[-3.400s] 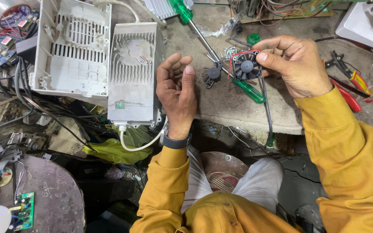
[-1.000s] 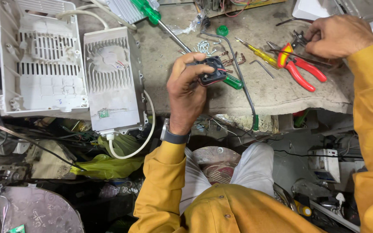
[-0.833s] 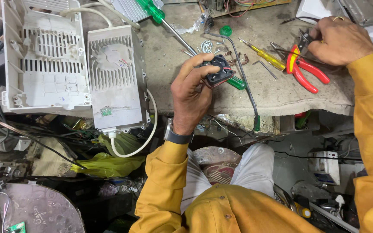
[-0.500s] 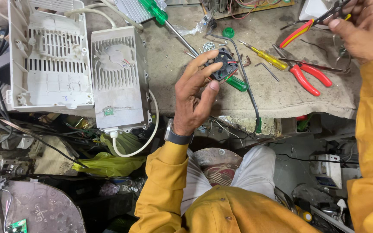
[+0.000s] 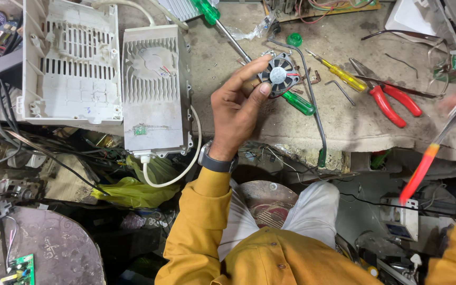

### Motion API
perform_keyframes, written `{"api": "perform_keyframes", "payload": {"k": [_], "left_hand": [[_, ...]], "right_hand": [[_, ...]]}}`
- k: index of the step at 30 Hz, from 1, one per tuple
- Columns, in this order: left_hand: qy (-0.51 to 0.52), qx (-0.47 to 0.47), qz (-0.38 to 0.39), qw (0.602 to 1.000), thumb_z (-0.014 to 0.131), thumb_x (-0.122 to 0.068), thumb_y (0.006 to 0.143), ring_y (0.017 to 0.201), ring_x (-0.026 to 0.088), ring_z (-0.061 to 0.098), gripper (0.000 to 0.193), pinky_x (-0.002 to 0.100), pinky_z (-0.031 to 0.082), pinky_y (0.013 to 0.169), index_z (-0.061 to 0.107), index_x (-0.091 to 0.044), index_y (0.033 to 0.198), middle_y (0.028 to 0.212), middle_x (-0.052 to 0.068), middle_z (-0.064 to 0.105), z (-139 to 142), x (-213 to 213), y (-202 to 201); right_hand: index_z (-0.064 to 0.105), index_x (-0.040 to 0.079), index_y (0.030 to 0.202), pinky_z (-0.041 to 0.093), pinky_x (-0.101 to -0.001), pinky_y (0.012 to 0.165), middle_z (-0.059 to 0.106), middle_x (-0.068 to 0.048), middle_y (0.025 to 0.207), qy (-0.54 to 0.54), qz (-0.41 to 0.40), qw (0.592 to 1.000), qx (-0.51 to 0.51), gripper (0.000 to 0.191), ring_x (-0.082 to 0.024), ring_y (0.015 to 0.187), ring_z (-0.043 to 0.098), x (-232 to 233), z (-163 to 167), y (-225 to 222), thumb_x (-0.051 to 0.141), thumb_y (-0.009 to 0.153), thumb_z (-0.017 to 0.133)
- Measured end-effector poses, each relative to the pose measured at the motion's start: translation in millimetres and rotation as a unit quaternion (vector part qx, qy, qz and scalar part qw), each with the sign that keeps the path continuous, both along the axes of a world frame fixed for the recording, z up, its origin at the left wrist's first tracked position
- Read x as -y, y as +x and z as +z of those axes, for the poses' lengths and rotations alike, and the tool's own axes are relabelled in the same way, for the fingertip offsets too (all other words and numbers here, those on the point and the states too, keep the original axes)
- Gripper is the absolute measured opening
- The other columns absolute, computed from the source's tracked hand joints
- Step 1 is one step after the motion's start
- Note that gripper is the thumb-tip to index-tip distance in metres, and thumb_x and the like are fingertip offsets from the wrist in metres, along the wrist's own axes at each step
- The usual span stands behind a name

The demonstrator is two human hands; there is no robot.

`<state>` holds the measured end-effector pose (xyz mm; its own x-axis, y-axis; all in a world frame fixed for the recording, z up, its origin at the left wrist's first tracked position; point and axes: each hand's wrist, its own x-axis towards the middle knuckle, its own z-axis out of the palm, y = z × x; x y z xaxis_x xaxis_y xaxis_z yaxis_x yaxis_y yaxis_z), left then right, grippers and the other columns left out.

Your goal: The person repairs an electronic driver unit on a cluttered workbench. They unscrew and remove the old cooling fan, use pliers to cut and strip the fan wires, twist the new fan's wires to the device leads, and press the new fan onto the heatsink mounting position.

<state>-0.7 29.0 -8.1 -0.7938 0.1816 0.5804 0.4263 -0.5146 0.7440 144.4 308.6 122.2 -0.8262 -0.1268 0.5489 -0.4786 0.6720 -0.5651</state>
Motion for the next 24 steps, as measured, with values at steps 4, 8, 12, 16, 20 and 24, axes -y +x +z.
{"api": "perform_keyframes", "payload": {"k": [4,8,12,16,20,24], "left_hand": [[0.033,0.107,-0.077,0.991,0.071,0.006,0.102,0.108,0.015,0.069,0.036,0.029,0.057,0.099,0.064,0.004,0.138,0.125,0.013,0.071,-6,2,-6],[0.057,0.181,-0.127,0.974,0.07,0.006,0.099,0.108,0.018,0.071,0.039,0.032,0.062,0.095,0.061,0.003,0.137,0.124,0.012,0.071,-3,7,-7],[0.107,0.187,-0.184,0.959,0.067,0.004,0.098,0.112,0.018,0.07,0.059,0.033,0.061,0.094,0.045,-0.01,0.151,0.127,0.008,0.064,4,11,-6],[0.103,0.215,-0.225,0.945,0.062,0.0,0.106,0.122,0.026,0.067,0.048,0.038,0.059,0.105,0.047,0.004,0.151,0.137,0.017,0.064,8,12,-5],[0.159,0.217,-0.252,0.93,0.058,-0.008,0.11,0.129,0.034,0.066,0.038,0.043,0.058,0.109,0.046,0.008,0.143,0.137,0.022,0.064,10,16,-6],[0.164,0.197,-0.266,0.929,0.055,-0.012,0.114,0.128,0.035,0.067,0.036,0.044,0.059,0.109,0.049,0.009,0.142,0.135,0.022,0.066,9,16,-4]], "right_hand": [[0.08,-0.001,0.102,0.057,-0.0393,0.079,0.071,-0.011,0.092,-0.138,0.274,0.931,0.198,0.025,-0.025,0.085,0.061,49,-71,54,0.021,0.093,0.077],[0.066,-0.005,0.119,0.051,-0.0453,0.094,0.065,-0.019,0.111,-0.31,0.289,0.869,0.255,0.039,-0.032,0.102,0.059,70,-181,103,0.032,0.105,0.062],[0.055,-0.016,0.132,0.048,-0.0516,0.095,0.057,-0.037,0.128,-0.572,0.188,0.712,0.36,0.056,-0.046,0.115,0.06,84,-280,116,0.034,0.106,0.058],[0.038,0.0,0.149,0.064,-0.0519,0.074,0.058,-0.035,0.133,-0.625,0.08,0.553,0.546,0.068,-0.043,0.101,0.071,99,-302,125,0.035,0.094,0.055],[0.032,0.007,0.152,0.057,-0.0495,0.083,0.058,-0.028,0.133,-0.473,0.146,0.708,0.504,0.083,-0.036,0.108,0.067,103,-247,126,0.029,0.08,0.066],[0.039,-0.001,0.149,0.037,-0.0471,0.107,0.056,-0.019,0.131,-0.158,0.098,0.922,0.341,0.102,-0.033,0.124,0.058,95,-136,111,0.018,0.059,0.082]]}}
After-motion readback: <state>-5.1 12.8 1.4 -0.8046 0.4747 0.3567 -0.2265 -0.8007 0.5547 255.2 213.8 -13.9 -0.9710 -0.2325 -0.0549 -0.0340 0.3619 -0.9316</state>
